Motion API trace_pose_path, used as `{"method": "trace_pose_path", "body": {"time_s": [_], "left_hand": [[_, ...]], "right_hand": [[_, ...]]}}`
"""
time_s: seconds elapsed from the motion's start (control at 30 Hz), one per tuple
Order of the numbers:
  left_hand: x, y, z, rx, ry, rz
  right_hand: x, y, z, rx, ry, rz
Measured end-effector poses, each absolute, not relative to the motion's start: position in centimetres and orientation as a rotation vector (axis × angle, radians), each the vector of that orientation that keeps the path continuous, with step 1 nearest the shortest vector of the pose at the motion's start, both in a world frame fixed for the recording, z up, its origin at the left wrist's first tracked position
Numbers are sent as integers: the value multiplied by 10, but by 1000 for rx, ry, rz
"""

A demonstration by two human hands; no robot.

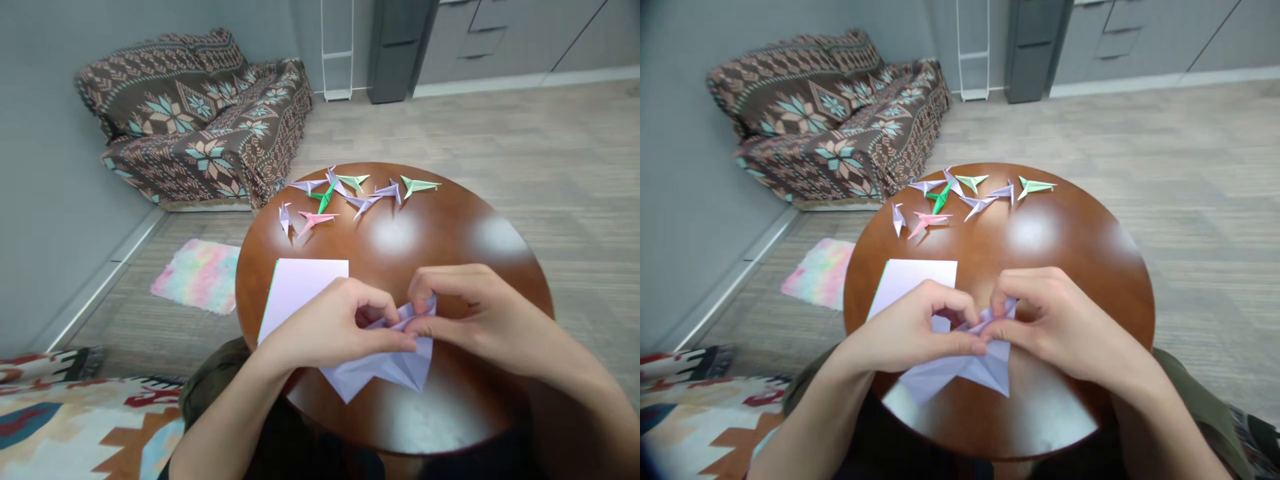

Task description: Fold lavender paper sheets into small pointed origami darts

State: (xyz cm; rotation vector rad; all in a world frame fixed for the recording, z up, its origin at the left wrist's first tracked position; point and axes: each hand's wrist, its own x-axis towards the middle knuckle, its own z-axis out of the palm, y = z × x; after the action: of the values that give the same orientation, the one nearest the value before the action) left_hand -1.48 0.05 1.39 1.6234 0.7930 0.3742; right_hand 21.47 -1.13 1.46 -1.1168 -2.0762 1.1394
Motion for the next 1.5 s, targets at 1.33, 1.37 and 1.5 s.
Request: {"method": "trace_pose_path", "body": {"time_s": [1.33, 1.37, 1.5], "left_hand": [[-11, -4, 12, 1269, 860, 475], [-10, -3, 12, 1257, 856, 475], [-10, -1, 13, 1234, 881, 455]], "right_hand": [[222, -13, 21, -1288, -1832, 1223], [221, -13, 21, -1289, -1825, 1229], [221, -12, 20, -1281, -1747, 1217]]}}
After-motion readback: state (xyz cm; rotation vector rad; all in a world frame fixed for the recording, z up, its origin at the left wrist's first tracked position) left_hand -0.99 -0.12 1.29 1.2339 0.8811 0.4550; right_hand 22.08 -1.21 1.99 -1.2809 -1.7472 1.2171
